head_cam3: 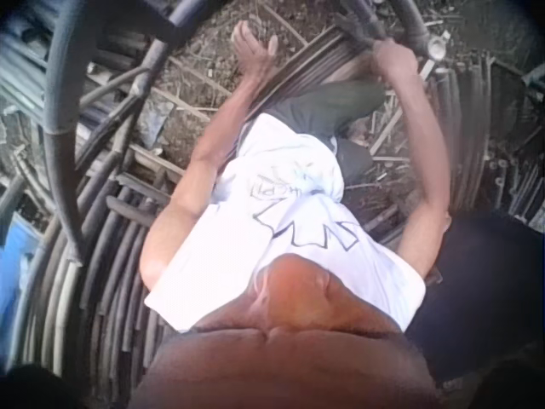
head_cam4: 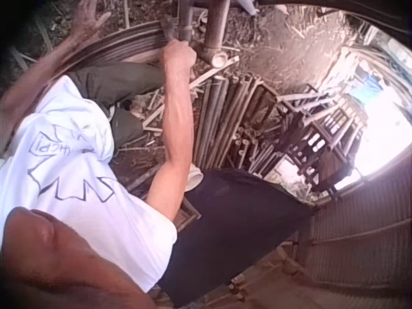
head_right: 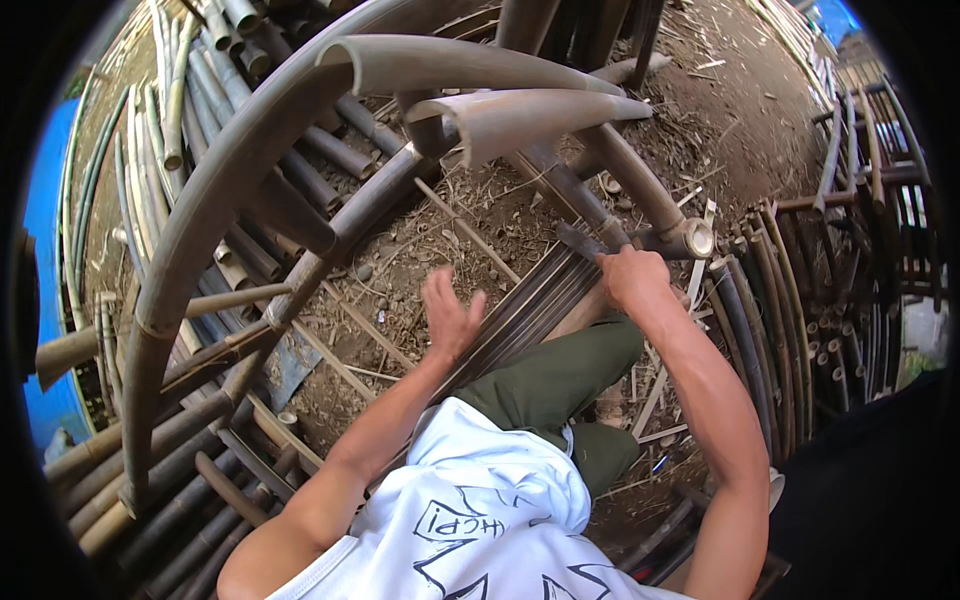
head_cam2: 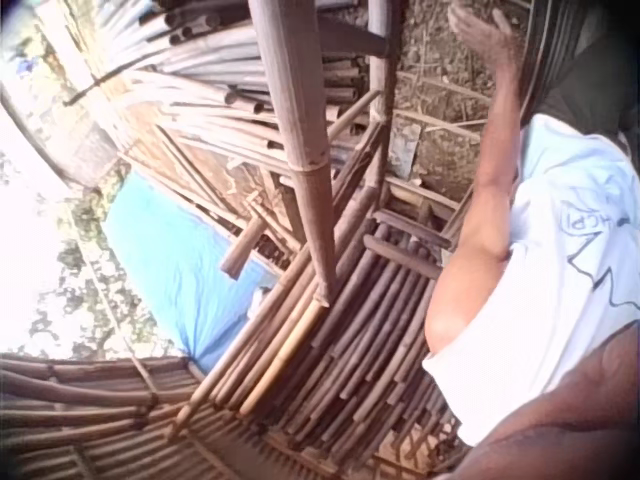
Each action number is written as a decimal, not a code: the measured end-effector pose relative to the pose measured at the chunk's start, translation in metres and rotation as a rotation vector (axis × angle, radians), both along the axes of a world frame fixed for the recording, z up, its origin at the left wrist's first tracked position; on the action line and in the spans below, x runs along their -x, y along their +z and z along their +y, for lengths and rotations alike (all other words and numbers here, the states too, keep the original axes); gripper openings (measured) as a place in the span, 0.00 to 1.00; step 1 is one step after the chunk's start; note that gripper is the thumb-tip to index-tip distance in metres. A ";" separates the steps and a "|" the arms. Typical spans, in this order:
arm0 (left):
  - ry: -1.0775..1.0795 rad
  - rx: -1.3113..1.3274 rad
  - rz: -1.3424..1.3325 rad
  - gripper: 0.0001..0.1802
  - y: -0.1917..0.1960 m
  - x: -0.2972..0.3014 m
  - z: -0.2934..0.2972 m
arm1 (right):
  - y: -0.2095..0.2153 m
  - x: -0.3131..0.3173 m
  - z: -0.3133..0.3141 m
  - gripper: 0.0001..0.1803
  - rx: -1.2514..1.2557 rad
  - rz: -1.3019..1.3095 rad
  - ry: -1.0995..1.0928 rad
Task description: The person strips thin layers from a bamboo pole using a large knife while sitting in a bamboo furniture workshop.
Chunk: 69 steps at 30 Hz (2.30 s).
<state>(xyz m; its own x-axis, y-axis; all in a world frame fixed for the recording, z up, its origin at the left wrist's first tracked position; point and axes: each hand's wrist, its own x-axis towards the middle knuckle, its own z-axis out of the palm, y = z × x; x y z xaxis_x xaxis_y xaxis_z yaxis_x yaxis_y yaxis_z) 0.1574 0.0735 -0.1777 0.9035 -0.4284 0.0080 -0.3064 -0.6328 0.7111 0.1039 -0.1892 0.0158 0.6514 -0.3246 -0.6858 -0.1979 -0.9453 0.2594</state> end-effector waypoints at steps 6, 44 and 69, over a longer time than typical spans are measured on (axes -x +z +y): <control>0.085 -0.274 0.367 0.26 -0.001 -0.109 -0.039 | 0.009 0.089 0.009 0.26 -0.116 -0.298 -0.296; -0.089 -0.065 0.408 0.14 -0.001 0.077 0.180 | 0.031 0.085 0.033 0.31 -0.616 -0.646 -0.459; -0.281 -0.454 0.610 0.33 -0.020 0.061 0.178 | 0.013 0.022 0.003 0.21 -0.034 -0.388 -0.065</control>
<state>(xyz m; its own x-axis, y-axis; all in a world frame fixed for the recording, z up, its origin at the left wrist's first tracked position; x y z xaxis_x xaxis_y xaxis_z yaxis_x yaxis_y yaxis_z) 0.0964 0.2511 -0.1973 0.5510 -0.4830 -0.6806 -0.1381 -0.8570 0.4964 0.0816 -0.1861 0.0291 0.8430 -0.3552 -0.4041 -0.3348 -0.9343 0.1228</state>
